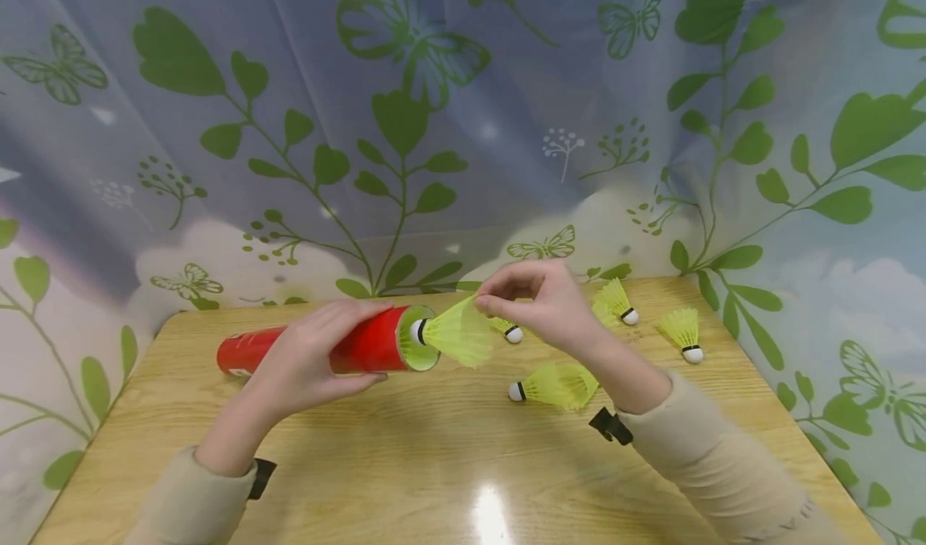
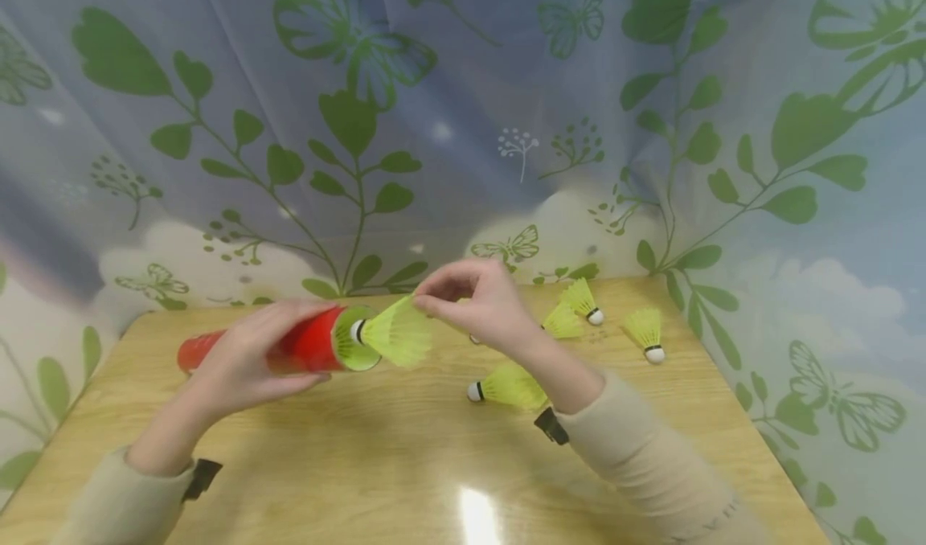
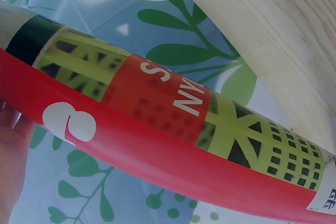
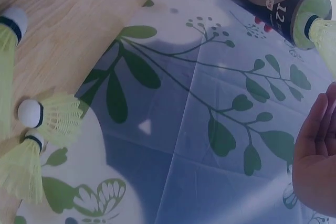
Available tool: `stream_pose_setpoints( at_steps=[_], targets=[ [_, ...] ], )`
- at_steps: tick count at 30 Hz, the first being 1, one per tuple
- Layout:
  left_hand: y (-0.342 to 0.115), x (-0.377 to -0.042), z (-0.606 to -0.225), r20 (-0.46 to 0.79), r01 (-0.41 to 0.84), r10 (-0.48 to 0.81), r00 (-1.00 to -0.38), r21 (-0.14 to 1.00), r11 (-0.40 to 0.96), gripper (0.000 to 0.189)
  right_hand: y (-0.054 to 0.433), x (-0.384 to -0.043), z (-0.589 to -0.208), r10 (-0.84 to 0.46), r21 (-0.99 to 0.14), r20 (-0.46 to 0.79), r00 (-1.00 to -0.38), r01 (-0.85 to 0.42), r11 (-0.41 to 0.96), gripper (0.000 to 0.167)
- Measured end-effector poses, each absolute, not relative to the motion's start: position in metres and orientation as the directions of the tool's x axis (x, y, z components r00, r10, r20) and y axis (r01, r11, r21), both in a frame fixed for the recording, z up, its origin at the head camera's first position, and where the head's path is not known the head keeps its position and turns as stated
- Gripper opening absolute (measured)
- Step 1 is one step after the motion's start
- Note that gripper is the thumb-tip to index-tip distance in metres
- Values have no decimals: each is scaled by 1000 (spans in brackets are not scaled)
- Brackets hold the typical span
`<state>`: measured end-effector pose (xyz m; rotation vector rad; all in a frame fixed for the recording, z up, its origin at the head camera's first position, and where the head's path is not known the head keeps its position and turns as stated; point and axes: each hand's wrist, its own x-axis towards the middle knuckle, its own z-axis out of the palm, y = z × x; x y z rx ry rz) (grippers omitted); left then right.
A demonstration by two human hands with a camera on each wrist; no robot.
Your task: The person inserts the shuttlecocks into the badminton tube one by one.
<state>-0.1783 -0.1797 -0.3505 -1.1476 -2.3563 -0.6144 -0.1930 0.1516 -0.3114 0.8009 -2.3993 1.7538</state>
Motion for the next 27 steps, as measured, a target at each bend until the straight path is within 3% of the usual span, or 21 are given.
stream_pose_setpoints(
  at_steps=[12,27],
  targets=[
    [-179,-178,-351,559,808,613,-559,199,555,83,128,-190,-319,-421,-863,338,-841,-456,217,7],
    [-179,-178,-351,555,809,616,-560,205,551,83,113,-188,-326,-398,-896,302,-866,-401,193,8]
  ],
)
